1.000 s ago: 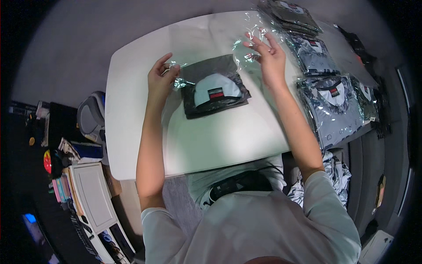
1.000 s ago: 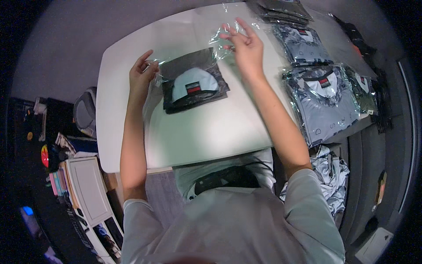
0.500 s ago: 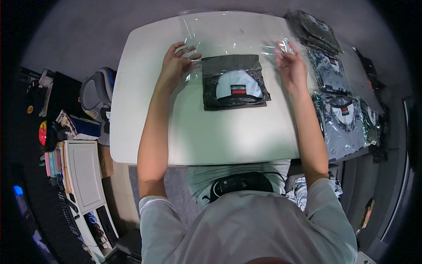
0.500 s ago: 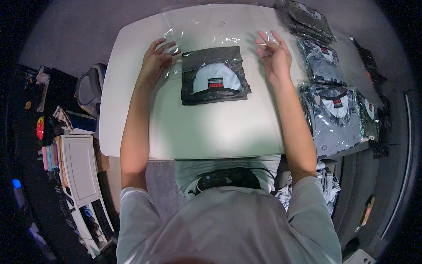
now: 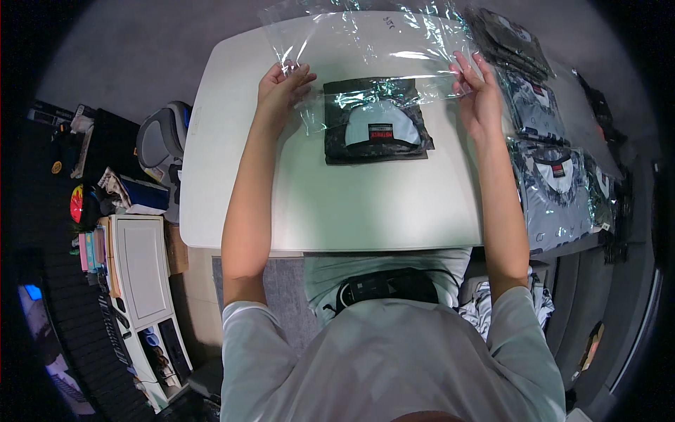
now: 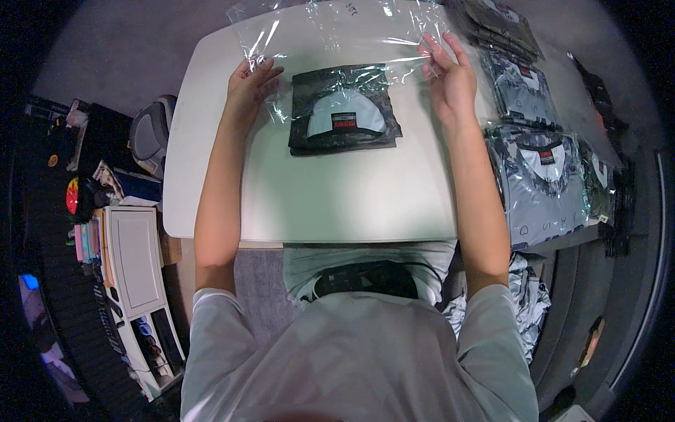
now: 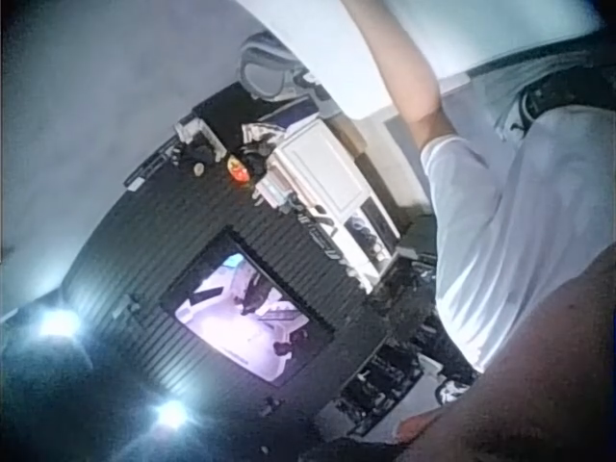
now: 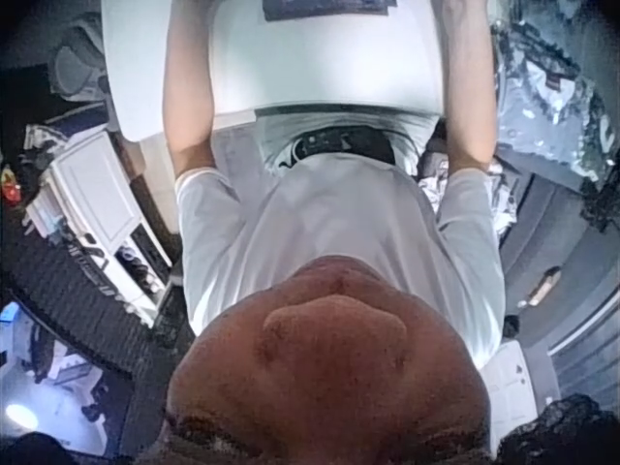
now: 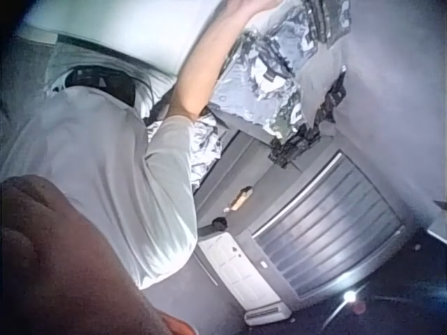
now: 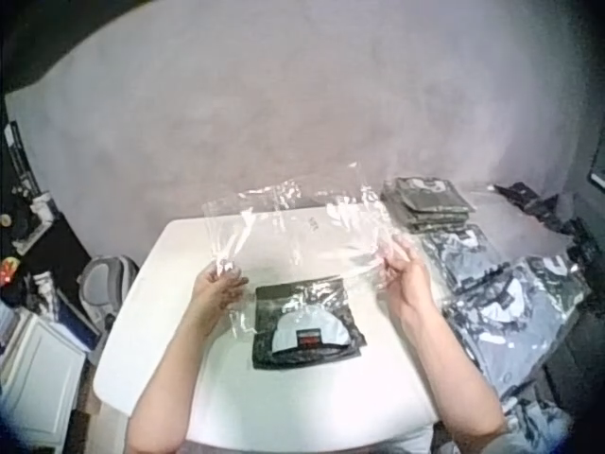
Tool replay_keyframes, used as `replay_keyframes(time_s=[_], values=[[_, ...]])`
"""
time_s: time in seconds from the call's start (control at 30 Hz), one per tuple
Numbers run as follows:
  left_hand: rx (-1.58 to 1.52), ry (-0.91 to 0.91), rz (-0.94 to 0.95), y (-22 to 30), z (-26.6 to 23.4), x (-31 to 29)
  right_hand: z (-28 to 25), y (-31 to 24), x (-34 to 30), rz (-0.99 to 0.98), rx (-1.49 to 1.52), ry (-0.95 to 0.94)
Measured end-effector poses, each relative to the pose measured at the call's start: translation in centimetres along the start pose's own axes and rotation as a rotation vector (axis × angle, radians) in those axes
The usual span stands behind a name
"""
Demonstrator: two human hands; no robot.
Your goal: Folding a t-shirt and placing it into a plastic bag.
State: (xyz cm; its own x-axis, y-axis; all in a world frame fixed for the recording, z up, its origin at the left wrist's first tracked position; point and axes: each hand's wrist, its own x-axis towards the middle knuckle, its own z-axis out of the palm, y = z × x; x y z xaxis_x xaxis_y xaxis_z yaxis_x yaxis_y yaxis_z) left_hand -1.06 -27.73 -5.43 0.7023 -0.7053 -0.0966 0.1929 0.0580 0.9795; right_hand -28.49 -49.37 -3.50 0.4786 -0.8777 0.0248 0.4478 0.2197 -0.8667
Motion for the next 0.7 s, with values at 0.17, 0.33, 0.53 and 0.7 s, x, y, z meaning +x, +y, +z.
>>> replay_keyframes(time_s=[0.17, 0.33, 0.53, 0.7], values=[[-0.085, -0.108, 0.084, 0.4, -0.4, 0.0, -0.4, 0.2, 0.3, -0.016, -0.021, -0.004], [-0.126, -0.067, 0.086, 1.2, -0.2, -0.9, -0.2, 0.9, 0.3, -0.001, 0.031, 0.013], [0.43, 0.135, 0.244, 1.7, -0.4, -1.2, -0.3, 1.3, 0.6, -0.026, -0.108, -0.047], [1.044, 0.279, 0.443, 2.0, 0.3, -1.9, 0.3, 0.8, 0.4, 0.02, -0.155, -0.036]])
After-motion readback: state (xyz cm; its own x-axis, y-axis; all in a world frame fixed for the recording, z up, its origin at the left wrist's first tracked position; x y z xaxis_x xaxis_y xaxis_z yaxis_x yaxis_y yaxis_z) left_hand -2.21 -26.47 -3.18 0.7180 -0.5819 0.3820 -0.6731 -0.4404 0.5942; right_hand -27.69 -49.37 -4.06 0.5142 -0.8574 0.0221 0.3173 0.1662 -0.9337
